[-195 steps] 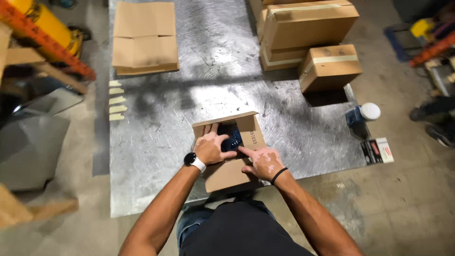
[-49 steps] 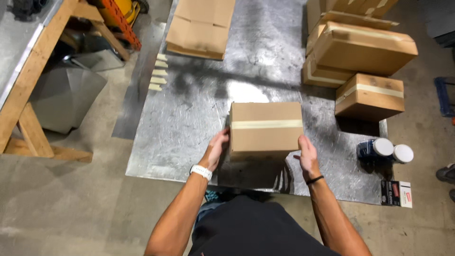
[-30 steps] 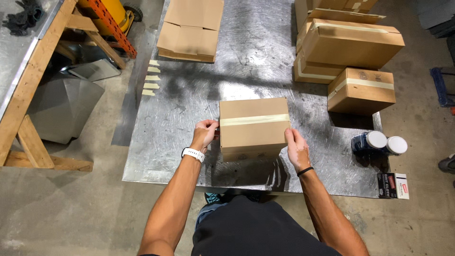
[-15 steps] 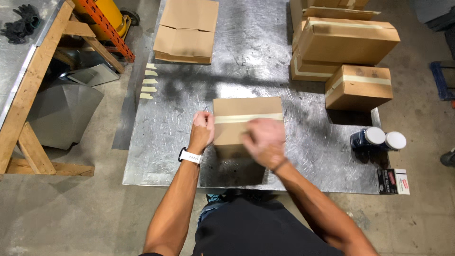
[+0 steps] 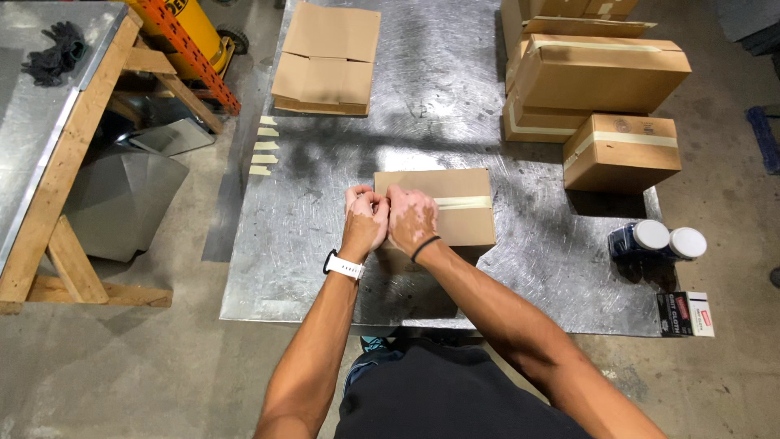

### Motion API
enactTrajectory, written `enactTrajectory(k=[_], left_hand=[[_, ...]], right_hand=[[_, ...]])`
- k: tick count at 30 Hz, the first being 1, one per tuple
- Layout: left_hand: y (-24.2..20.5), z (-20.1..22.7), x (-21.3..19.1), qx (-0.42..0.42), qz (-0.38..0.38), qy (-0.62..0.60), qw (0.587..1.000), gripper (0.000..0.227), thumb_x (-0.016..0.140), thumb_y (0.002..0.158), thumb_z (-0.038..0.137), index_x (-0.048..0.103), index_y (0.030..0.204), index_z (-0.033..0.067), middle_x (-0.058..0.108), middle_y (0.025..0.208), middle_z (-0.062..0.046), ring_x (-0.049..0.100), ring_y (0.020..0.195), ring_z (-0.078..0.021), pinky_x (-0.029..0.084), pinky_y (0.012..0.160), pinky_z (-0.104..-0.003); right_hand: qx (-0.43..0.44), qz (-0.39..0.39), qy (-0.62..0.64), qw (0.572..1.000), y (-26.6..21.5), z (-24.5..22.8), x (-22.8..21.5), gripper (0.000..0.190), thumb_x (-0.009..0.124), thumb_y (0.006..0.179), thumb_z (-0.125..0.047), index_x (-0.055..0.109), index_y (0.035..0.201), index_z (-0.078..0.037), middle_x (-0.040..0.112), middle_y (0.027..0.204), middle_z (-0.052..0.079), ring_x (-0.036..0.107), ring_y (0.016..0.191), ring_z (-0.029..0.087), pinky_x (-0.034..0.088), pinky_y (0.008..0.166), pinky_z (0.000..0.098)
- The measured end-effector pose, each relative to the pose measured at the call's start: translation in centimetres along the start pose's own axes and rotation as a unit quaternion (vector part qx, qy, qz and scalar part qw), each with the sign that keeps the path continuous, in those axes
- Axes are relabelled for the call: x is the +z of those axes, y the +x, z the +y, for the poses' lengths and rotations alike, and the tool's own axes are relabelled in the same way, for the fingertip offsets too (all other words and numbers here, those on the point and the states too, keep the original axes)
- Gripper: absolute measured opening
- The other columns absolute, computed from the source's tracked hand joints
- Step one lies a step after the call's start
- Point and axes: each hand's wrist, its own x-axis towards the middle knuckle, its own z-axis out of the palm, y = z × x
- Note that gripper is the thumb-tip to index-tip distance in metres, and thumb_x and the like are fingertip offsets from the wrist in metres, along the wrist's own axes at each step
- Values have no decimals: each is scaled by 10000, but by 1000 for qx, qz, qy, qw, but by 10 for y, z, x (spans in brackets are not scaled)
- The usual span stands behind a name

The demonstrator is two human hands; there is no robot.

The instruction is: The person assembles small cardboard boxes, places blue bottles inside them, and seals the boxes with adhesive tape.

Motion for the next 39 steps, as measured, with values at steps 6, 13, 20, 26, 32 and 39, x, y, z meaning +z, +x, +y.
enactTrajectory(k=[6,13,20,26,32,39], left_hand=[[-23,46,-27,109,-28,-150,982,528,555,1099,108,430,1611,67,472,1656,-305,480,1530,-615,387,1273,-724],[-27,46,-25,126,-127,84,980,1064,782,948,478,261,1805,126,446,1794,-170,314,1706,-384,243,1335,-735],[-29,46,-14,96,-161,320,929,797,525,1048,788,362,1763,476,203,1910,36,144,1763,-209,201,1282,-801],[-31,54,-8,83,-158,356,917,804,512,1059,742,314,1786,463,188,1916,14,142,1765,-223,220,1267,-801],[-38,98,2,15,-159,438,885,897,297,1023,802,109,1803,402,-17,1911,-81,-34,1756,-278,-117,1230,-882],[-120,184,67,349,-131,109,921,1191,758,790,818,365,1777,279,398,1830,-143,329,1729,-339,155,1292,-841]], right_hand=[[117,-133,129,976,14,7,-5,378,593,1071,-620,764,1055,-283,849,1101,14,780,1171,316,514,1087,519],[273,-130,456,837,24,19,-99,348,849,966,-453,809,1098,-134,760,999,87,744,959,238,605,830,366],[295,28,411,862,-46,225,-203,301,882,1048,-313,727,848,-149,533,642,-37,511,601,60,420,569,206],[515,102,271,807,-208,519,-69,303,997,890,-451,865,1062,-238,701,683,76,705,596,163,597,546,302],[364,2,341,867,-206,319,-218,144,850,1002,-203,850,995,-60,862,1041,71,593,787,102,422,714,240],[204,-108,425,875,-117,116,-282,558,711,967,-7,592,1510,-57,801,1000,250,770,913,337,677,867,508]])
